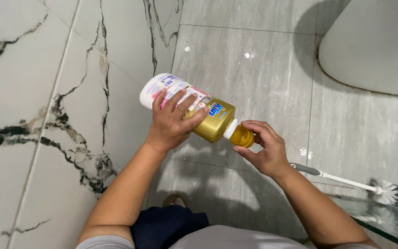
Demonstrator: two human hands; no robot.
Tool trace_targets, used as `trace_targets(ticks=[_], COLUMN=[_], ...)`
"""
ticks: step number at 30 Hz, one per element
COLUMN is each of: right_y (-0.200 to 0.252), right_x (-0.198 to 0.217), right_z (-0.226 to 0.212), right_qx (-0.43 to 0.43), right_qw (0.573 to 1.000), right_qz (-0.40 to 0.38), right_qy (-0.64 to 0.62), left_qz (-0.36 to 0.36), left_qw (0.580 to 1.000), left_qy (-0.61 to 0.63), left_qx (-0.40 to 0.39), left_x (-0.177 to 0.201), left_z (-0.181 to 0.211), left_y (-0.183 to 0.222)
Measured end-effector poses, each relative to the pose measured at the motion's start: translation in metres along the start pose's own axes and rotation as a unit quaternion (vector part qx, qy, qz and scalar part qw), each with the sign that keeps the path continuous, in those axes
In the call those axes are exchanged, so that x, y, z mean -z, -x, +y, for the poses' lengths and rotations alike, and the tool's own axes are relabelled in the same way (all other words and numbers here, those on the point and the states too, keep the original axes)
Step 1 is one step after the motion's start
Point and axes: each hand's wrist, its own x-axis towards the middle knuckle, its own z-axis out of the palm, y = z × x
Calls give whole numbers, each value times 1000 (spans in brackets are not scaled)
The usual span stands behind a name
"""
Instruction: Cleaning the bathroom floor using a scrub brush and cleaning solution.
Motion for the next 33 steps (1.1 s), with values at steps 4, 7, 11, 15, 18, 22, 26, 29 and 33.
trace_targets(ticks=[4, 7, 11, 15, 18, 22, 26, 29, 33], right_y=[-1, 0, 0, -1, 1, -1, -2, 0, -1], right_x=[0, -1, -3, -3, -6, -5, -5, -6, -6], right_z=[-1, 1, 1, 1, 6, 2, 3, 8, 7], right_qx=[10, 4, -8, -9, -7, -2, 10, 14, -4], right_qw=[1000, 1000, 1000, 999, 1000, 1000, 1000, 1000, 1000], right_qz=[-3, 3, -3, -15, -1, -10, -12, -7, -7], right_qy=[24, 24, 27, 35, 13, 27, 24, 16, 8], left_qz=[-11, -11, -9, -10, -6, -9, -4, -5, -1], left_qw=[1000, 1000, 999, 998, 998, 998, 998, 999, 999], left_qy=[-4, -6, -40, -57, -61, -63, -51, -51, -34], left_qx=[3, -1, -14, -19, -28, -24, -21, -18, -2], left_x=[-1, -4, -5, -5, -4, -7, -9, -9, -8], left_z=[-1, -2, -4, -5, -6, -6, -7, -6, -5], left_y=[0, 1, 3, 3, 2, 4, 6, 6, 7])
